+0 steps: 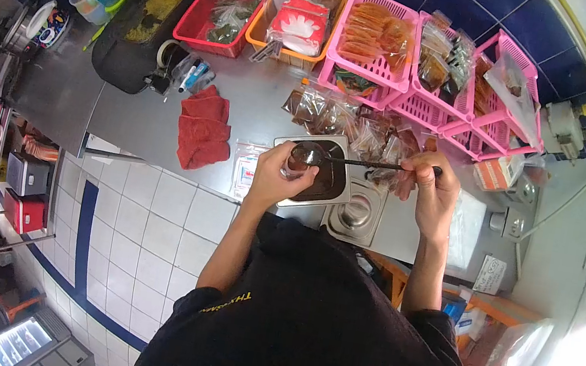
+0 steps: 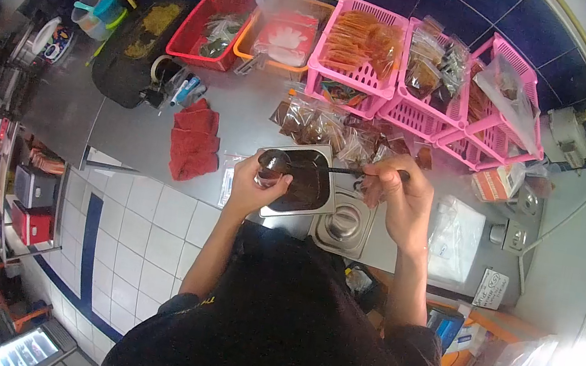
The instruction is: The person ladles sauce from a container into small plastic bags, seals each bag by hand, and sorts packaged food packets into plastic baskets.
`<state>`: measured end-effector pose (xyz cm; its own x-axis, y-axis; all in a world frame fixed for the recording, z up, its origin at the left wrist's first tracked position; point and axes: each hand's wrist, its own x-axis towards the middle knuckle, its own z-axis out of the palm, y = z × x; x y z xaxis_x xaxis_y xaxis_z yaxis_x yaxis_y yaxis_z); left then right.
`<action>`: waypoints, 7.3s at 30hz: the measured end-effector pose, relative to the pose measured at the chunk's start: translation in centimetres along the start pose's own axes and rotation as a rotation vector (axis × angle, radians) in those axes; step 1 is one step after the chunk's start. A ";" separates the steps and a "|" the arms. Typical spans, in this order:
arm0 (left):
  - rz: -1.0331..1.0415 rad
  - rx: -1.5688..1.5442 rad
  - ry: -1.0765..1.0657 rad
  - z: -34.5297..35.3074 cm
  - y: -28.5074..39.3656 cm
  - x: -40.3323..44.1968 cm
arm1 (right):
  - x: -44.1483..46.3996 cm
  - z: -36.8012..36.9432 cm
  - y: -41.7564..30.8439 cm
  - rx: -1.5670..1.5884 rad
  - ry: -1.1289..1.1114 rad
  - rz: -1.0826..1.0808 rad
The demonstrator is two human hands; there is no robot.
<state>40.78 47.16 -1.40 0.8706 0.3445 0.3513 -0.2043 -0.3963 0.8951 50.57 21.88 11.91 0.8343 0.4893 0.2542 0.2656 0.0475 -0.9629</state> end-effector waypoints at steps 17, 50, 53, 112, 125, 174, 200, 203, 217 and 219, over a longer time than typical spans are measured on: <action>-0.067 -0.082 -0.015 -0.1 0.4 0.6 | -0.6 0.1 -0.5 -0.037 -0.082 -0.272; -0.013 -0.038 0.015 -0.7 0.7 0.3 | -1.5 2.4 3.9 0.399 0.223 0.285; -0.013 -0.035 0.008 -0.5 0.7 0.1 | -1.9 2.8 4.1 0.509 0.300 0.399; -0.239 -0.683 -0.129 -0.2 1.4 -0.3 | -4.1 6.4 4.6 -0.230 -0.106 0.026; -0.224 -0.774 -0.137 -0.1 1.5 -0.2 | -4.4 6.1 5.4 -0.123 -0.104 0.092; -0.121 -0.271 -0.432 6.1 1.8 7.1 | -5.7 -0.7 8.0 -0.534 0.226 0.191; 0.569 0.727 -1.295 28.7 3.0 34.9 | -13.6 -6.1 7.2 -0.446 0.795 0.554; 0.523 0.449 -1.198 27.4 2.9 34.6 | -13.2 -6.1 7.2 -0.433 0.793 0.533; 0.333 0.503 -1.195 29.2 0.6 35.4 | -13.2 -5.9 7.7 -0.436 0.772 0.555; 0.384 0.395 -1.363 29.7 1.4 35.4 | -13.4 -6.0 7.7 -0.454 0.771 0.565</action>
<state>84.61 33.53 4.08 0.5781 -0.7959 -0.1801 -0.5776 -0.5550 0.5985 44.33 10.51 1.65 0.9320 -0.3539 -0.0784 -0.2341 -0.4228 -0.8755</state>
